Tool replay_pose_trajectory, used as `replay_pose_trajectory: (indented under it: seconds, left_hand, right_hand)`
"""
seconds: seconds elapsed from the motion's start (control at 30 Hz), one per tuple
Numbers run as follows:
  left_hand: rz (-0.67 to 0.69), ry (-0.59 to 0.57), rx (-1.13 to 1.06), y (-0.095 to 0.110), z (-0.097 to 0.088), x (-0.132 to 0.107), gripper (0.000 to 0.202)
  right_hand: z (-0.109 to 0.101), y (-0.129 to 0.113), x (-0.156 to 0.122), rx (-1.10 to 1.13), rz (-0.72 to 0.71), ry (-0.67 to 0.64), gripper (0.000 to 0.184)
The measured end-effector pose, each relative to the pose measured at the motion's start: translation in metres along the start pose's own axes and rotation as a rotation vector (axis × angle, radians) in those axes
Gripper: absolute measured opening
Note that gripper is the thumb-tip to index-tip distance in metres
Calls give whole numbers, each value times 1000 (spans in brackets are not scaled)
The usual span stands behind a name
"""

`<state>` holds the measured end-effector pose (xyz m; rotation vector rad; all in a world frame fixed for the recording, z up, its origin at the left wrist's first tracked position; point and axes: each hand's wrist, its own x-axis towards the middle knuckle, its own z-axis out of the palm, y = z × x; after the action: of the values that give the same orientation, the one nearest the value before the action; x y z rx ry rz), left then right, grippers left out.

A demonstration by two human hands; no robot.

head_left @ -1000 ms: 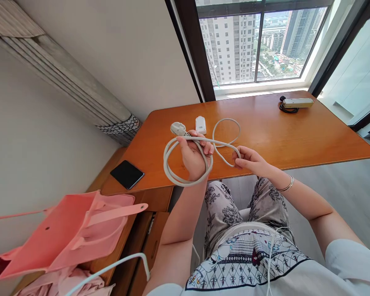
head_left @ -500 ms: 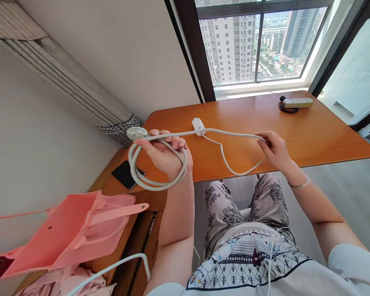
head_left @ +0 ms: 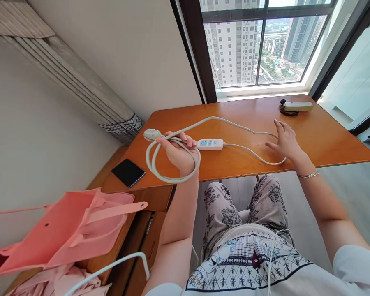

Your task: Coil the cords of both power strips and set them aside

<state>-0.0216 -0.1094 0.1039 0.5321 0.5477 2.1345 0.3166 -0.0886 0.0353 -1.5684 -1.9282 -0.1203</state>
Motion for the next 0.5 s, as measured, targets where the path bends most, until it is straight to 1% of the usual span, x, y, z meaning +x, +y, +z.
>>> replay_pose_trajectory:
  seconds: [0.03,0.1,0.2,0.27,0.33,0.4,0.5]
  left_hand:
    - [1,-26,20,-5,3,-4,56]
    - [-3,-83,54,-11,8,-13,56]
    - [-40,-169,89,-17,13,-27,56]
    - [-82,-230,97,-20,14,-37,56]
    - [-131,-301,102,-23,14,-47,56]
    - [-175,-372,109,-25,13,-55,56]
    - [-223,-437,115,-26,10,-61,57]
  right_hand:
    - [-1,-16,-4,4,-59,-15,93]
    - [-7,-50,-10,43,-176,-14,96]
    - [-17,-95,-8,85,-297,28,83]
    - [-21,-117,-1,98,-354,54,77]
    - [-23,-134,8,86,-394,89,74]
    - [-20,-144,17,69,-431,115,70]
    - [-13,-152,26,60,-495,109,54]
